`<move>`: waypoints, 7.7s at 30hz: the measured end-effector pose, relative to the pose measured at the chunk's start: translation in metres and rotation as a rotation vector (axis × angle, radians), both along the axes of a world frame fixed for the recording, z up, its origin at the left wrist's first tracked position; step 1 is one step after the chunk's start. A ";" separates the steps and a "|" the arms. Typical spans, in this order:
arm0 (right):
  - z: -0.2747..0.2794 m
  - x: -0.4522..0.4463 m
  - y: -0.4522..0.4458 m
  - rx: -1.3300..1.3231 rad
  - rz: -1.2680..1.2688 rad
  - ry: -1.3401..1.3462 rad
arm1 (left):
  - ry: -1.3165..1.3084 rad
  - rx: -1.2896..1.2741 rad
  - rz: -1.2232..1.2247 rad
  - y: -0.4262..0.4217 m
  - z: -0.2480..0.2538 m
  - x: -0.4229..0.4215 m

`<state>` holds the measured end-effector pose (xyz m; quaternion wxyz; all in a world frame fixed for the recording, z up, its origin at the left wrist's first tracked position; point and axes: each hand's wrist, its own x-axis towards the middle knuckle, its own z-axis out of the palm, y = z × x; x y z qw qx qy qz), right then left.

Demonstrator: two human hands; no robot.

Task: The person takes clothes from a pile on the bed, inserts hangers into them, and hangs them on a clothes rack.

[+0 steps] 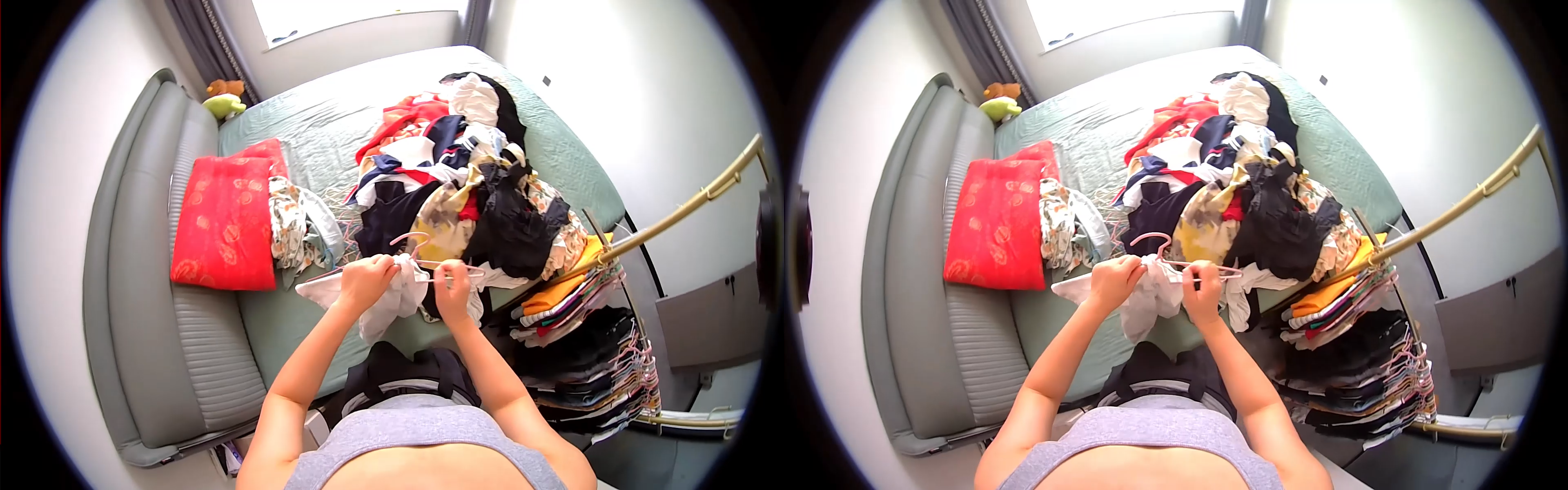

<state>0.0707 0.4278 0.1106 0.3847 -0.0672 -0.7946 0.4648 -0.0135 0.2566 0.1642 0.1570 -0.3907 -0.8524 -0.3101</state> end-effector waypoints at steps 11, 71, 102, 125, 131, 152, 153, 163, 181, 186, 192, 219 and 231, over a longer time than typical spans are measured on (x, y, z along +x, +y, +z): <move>-0.010 0.103 0.076 0.242 0.242 -0.288 | -0.221 0.136 -0.036 0.084 0.012 0.056; -0.024 0.376 0.138 -0.232 -1.318 -0.553 | -0.265 -0.261 -1.279 0.418 -0.144 0.187; -0.194 0.308 0.498 -0.354 -0.876 -0.801 | 0.635 -0.760 -0.937 0.586 -0.232 0.245; -0.133 0.183 0.347 0.102 -0.471 -0.562 | -0.237 0.017 0.252 0.352 -0.222 -0.001; -0.155 0.128 0.287 -0.056 -0.352 -0.605 | -0.468 -0.303 0.424 0.389 -0.200 -0.075; -0.050 0.013 0.241 -1.070 0.216 -0.764 | -1.500 0.547 0.599 0.250 -0.152 -0.015; -0.041 0.020 0.232 -1.057 0.245 -0.696 | -1.873 0.733 0.287 0.242 -0.155 -0.020; -0.068 0.073 0.232 -0.382 0.025 -0.468 | -1.305 1.102 0.011 0.256 -0.108 0.028; 0.047 0.078 0.202 -1.332 0.922 -0.520 | -0.647 0.139 0.301 0.191 -0.161 0.128; 0.051 0.048 0.235 -1.296 0.920 -0.391 | -0.415 0.403 0.672 0.080 -0.178 0.077; -0.010 -0.004 0.225 0.160 0.293 -0.517 | -0.359 0.218 0.828 -0.033 -0.032 0.030; -0.028 0.033 -0.118 -0.463 1.097 -0.927 | -0.675 0.279 0.799 -0.239 -0.190 0.109; -0.200 -0.022 -0.086 -0.132 0.746 -1.147 | -1.026 1.049 1.013 -0.261 -0.205 0.082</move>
